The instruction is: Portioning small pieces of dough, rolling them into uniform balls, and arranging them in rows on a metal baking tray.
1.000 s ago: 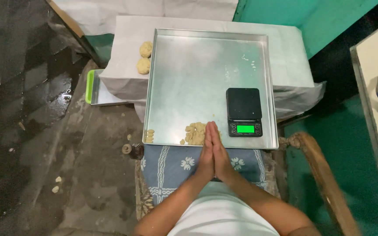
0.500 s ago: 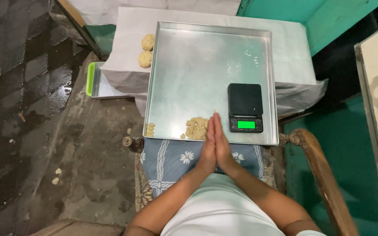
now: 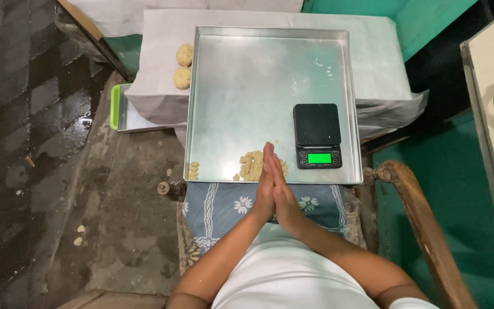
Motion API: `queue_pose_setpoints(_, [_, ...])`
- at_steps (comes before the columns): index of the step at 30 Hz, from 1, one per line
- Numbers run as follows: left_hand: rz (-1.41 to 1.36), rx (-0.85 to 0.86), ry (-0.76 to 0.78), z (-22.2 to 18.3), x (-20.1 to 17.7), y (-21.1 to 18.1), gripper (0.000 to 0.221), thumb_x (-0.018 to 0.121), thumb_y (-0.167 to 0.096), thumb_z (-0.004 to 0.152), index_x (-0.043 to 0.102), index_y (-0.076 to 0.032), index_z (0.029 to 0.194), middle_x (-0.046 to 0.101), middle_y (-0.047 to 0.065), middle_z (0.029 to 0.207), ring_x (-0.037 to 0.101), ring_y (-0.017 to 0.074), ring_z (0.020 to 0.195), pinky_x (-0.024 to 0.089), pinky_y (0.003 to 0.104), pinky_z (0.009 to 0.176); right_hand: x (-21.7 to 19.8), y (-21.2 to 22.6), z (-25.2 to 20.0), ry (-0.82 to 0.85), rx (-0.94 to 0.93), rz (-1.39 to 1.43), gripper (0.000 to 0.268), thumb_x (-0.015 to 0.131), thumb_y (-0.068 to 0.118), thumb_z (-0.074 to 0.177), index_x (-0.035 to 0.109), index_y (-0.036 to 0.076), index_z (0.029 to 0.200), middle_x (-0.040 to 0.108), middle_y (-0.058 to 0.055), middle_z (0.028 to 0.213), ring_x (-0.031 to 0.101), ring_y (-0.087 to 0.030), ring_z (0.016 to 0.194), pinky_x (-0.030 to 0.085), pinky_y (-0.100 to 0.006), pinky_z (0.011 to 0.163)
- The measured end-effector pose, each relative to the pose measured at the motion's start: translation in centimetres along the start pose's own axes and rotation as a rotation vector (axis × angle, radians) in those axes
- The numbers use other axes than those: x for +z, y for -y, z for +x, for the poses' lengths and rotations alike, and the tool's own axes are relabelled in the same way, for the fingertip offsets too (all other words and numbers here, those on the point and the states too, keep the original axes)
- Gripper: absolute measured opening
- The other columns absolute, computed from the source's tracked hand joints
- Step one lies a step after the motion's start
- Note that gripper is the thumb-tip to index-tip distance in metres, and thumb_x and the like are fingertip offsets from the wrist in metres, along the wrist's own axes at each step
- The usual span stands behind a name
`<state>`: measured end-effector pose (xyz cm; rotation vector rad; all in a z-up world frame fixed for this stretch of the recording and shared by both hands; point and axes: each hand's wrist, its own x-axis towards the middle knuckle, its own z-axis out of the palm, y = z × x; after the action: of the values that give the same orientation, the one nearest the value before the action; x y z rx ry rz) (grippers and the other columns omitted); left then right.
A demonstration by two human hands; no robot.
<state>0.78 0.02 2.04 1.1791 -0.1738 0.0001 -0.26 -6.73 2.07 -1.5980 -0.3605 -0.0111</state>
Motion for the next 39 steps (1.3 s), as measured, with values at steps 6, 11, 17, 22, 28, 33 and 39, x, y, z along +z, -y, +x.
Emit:
queue_pose_setpoints(6, [0.015,0.019,0.005,-0.8,0.1,0.5,0.069,0.016,-0.045,0.113,0.003,-0.001,0.164,0.000,0.023,0.170,0.000,0.0375,0.157,0.000,0.051,0.128,-3.1,-2.9,3.2,0.003,-0.097,-0.136,0.060,0.021,0.031,0.114,0.011,0.003,0.166,0.005,-0.020,0.173,-0.001,-0.033,0.159,-0.001,-0.047,0.128])
queue_pose_setpoints(11, [0.008,0.046,-0.024,0.5,-1.6,0.8,0.065,0.013,-0.041,0.113,0.002,-0.003,0.165,0.002,0.019,0.172,0.001,0.0329,0.158,0.003,0.047,0.129,-3.1,-2.6,3.6,-0.007,-0.106,-0.165,0.062,0.021,0.035,0.113,0.013,0.003,0.165,0.005,-0.020,0.173,-0.001,-0.035,0.159,-0.001,-0.048,0.128])
queue_pose_setpoints(17, [-0.072,-0.010,0.001,-1.2,-0.1,2.0,0.067,0.018,-0.046,0.113,0.005,-0.006,0.166,0.001,0.014,0.171,0.004,0.0285,0.157,0.003,0.046,0.129,-2.6,-2.1,3.7,0.000,-0.114,-0.197,0.065,0.020,0.040,0.112,0.014,0.003,0.165,0.005,-0.020,0.173,-0.002,-0.036,0.159,-0.002,-0.049,0.128])
queue_pose_setpoints(22, [-0.121,-0.042,-0.006,0.2,-1.6,1.7,0.066,0.015,-0.046,0.113,0.010,-0.006,0.165,0.008,0.016,0.172,0.011,0.0290,0.159,0.007,0.047,0.129,-2.8,-1.5,3.6,-0.001,-0.116,-0.228,0.067,0.020,0.044,0.112,0.015,0.003,0.165,0.005,-0.020,0.173,-0.002,-0.037,0.158,-0.003,-0.050,0.128])
queue_pose_setpoints(28, [-0.275,-0.145,-0.052,-0.6,0.1,2.1,0.068,0.019,-0.050,0.113,0.017,-0.007,0.165,0.016,0.013,0.169,0.019,0.0272,0.155,0.012,0.047,0.129,-3.2,-3.4,3.8,-0.006,-0.125,-0.343,0.071,0.019,0.048,0.111,0.017,0.003,0.166,0.005,-0.021,0.172,-0.002,-0.039,0.158,-0.004,-0.050,0.127])
queue_pose_setpoints(33, [-0.420,-0.241,-0.021,0.2,-0.8,1.1,0.073,0.021,-0.057,0.110,0.025,-0.008,0.164,0.028,0.015,0.168,0.033,0.0273,0.152,0.025,0.047,0.126,-4.3,-4.8,3.8,-0.030,-0.108,-0.495,0.068,0.023,0.043,0.110,0.018,0.006,0.167,0.005,-0.022,0.173,-0.001,-0.040,0.158,-0.003,-0.051,0.126])
queue_pose_setpoints(39, [-0.794,-0.423,-0.197,1.0,-2.4,3.0,0.068,0.033,-0.062,0.108,0.055,-0.012,0.147,0.059,0.011,0.145,0.055,0.0333,0.135,0.039,0.049,0.120,-4.6,-3.8,4.8,-0.037,-0.102,-0.650,0.064,0.039,0.024,0.108,0.020,0.012,0.168,0.004,-0.020,0.173,0.001,-0.041,0.158,-0.001,-0.059,0.122])
